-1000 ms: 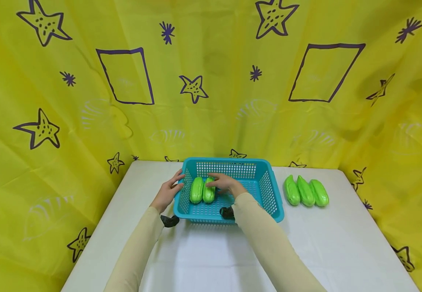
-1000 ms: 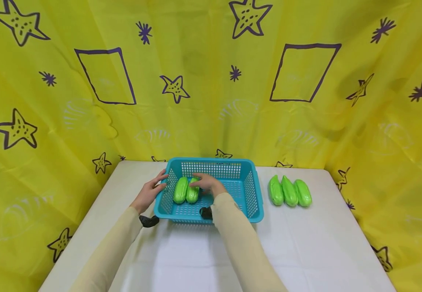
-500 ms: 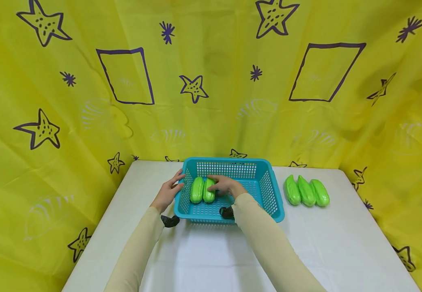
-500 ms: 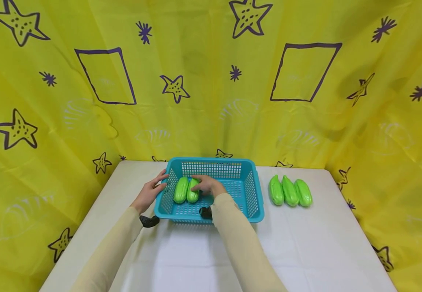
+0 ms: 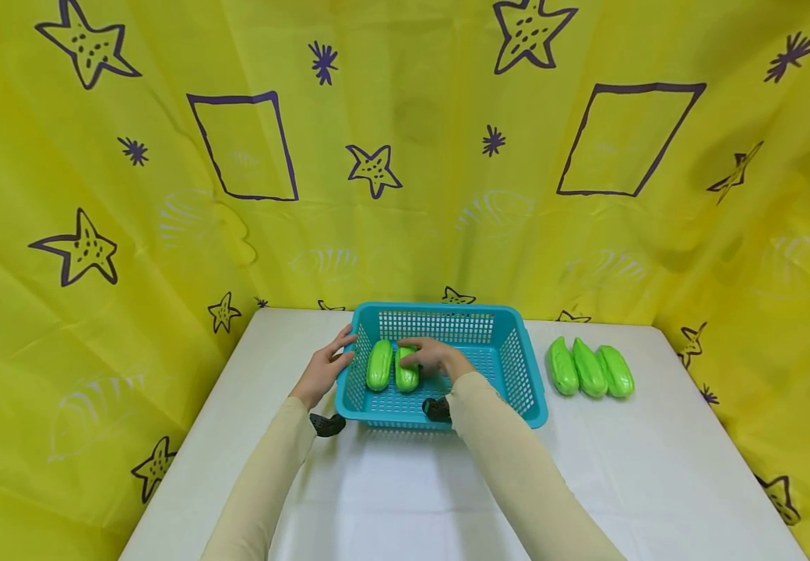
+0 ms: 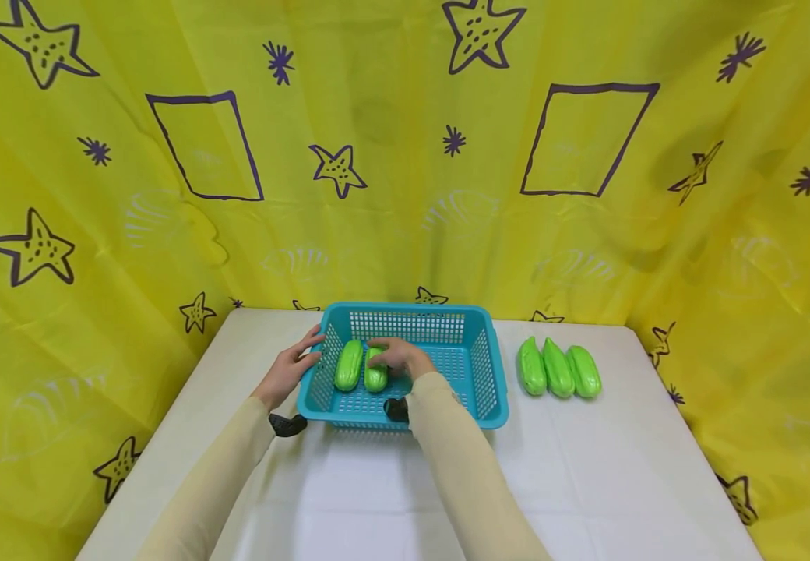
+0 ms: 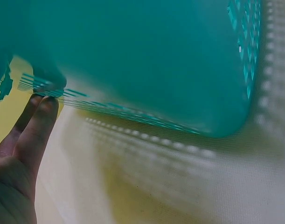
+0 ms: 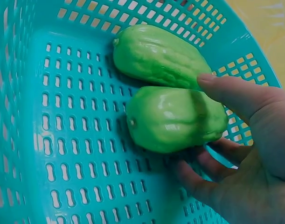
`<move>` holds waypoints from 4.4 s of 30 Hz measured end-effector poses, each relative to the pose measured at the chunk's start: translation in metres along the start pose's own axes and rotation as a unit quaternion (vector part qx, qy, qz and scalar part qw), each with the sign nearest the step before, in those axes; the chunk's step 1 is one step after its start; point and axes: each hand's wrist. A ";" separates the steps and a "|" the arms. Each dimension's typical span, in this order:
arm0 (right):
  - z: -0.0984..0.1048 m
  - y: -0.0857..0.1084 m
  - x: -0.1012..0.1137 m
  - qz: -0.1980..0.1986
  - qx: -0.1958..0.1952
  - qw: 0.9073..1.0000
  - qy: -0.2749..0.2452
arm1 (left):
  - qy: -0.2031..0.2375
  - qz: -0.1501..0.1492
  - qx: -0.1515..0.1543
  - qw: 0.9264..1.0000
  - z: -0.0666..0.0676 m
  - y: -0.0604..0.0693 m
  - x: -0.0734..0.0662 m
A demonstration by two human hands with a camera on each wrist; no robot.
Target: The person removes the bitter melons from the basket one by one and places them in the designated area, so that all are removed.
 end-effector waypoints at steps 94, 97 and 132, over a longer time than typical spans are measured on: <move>0.029 0.110 0.014 0.121 -0.184 0.975 -0.023 | -0.006 0.008 -0.003 1.000 0.000 0.003 -0.003; 0.028 0.119 0.009 0.123 -0.186 0.975 -0.024 | -0.008 0.006 -0.002 1.000 0.001 0.002 -0.003; 0.058 0.234 -0.084 0.118 -0.264 0.956 0.042 | -0.020 0.006 -0.007 1.000 0.001 0.002 -0.001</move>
Point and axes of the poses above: each hand's wrist, its own y-axis away from the middle knuckle, its own z-axis out of the back of the hand, x = y × z, and after that the axes turned 7 degrees about x, right-handed
